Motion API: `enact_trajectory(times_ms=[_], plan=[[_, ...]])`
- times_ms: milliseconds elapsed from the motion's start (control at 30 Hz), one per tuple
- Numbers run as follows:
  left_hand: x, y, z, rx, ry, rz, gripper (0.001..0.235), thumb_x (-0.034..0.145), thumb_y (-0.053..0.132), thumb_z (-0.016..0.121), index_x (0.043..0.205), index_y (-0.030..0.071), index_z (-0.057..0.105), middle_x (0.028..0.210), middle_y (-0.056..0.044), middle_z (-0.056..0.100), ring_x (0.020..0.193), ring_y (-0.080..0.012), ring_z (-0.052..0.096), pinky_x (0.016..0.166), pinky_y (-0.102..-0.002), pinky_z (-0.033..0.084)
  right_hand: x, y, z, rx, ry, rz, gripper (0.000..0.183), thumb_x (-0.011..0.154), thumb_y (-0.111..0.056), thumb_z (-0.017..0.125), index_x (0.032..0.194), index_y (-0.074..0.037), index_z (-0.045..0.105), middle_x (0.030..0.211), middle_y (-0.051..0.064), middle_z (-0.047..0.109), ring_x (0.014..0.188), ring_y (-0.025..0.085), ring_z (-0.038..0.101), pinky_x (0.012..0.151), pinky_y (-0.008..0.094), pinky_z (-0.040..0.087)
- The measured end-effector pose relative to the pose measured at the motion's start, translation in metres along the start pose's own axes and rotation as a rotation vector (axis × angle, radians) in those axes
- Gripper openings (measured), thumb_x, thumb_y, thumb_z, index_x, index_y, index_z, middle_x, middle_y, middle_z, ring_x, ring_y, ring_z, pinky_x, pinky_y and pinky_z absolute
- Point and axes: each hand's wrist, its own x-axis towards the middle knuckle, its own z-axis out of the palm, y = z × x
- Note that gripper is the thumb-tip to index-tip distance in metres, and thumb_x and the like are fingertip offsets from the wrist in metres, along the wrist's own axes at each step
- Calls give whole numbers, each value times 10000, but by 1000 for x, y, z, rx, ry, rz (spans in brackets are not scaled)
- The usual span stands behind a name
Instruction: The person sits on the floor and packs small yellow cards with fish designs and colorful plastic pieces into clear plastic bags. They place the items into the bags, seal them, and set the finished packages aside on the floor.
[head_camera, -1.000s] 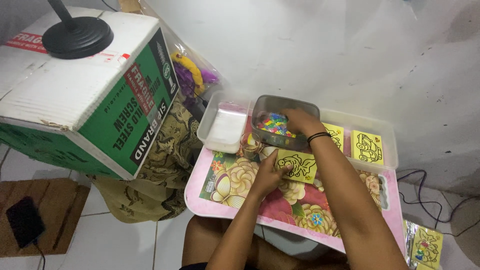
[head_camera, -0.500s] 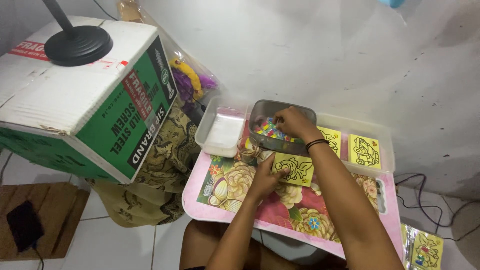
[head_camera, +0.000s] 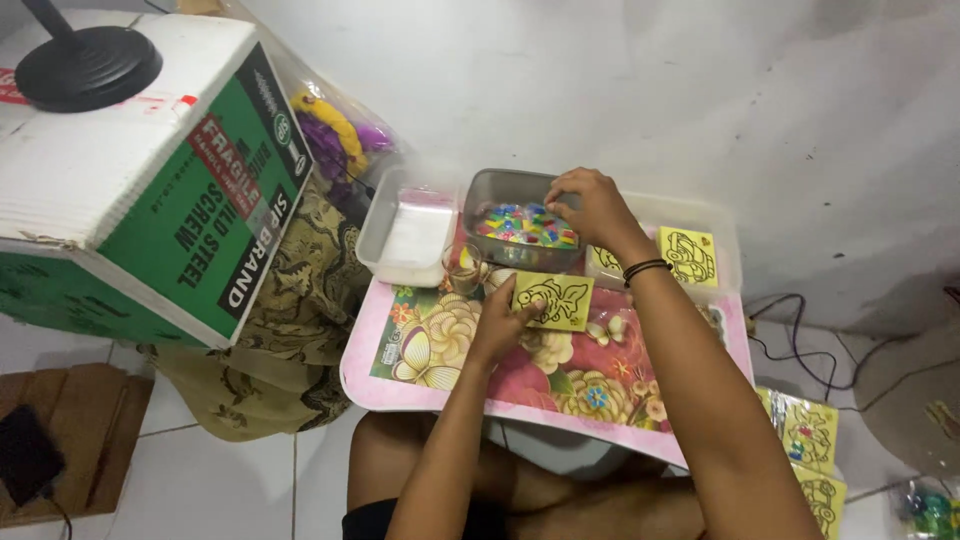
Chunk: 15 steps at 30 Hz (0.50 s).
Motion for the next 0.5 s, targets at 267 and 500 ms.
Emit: enact_trajectory(times_ms=[267, 500], plan=[[-4, -5, -2, -32, -14, 9, 321, 827, 24, 794, 1131, 33, 692, 890, -103, 726, 826, -160, 627, 739, -335, 566, -17, 10, 7, 102, 106, 264, 103, 852, -171, 786, 947, -208, 774, 859, 21, 745, 937, 298, 714, 864, 438, 528], [-3, -13, -3, -38, -54, -20, 330, 839, 26, 792, 1156, 44, 702, 919, -96, 745, 839, -150, 648, 744, -325, 579, -22, -14, 2, 120, 147, 453, 82, 811, -181, 815, 881, -216, 789, 749, 12, 735, 824, 284, 736, 745, 414, 551]])
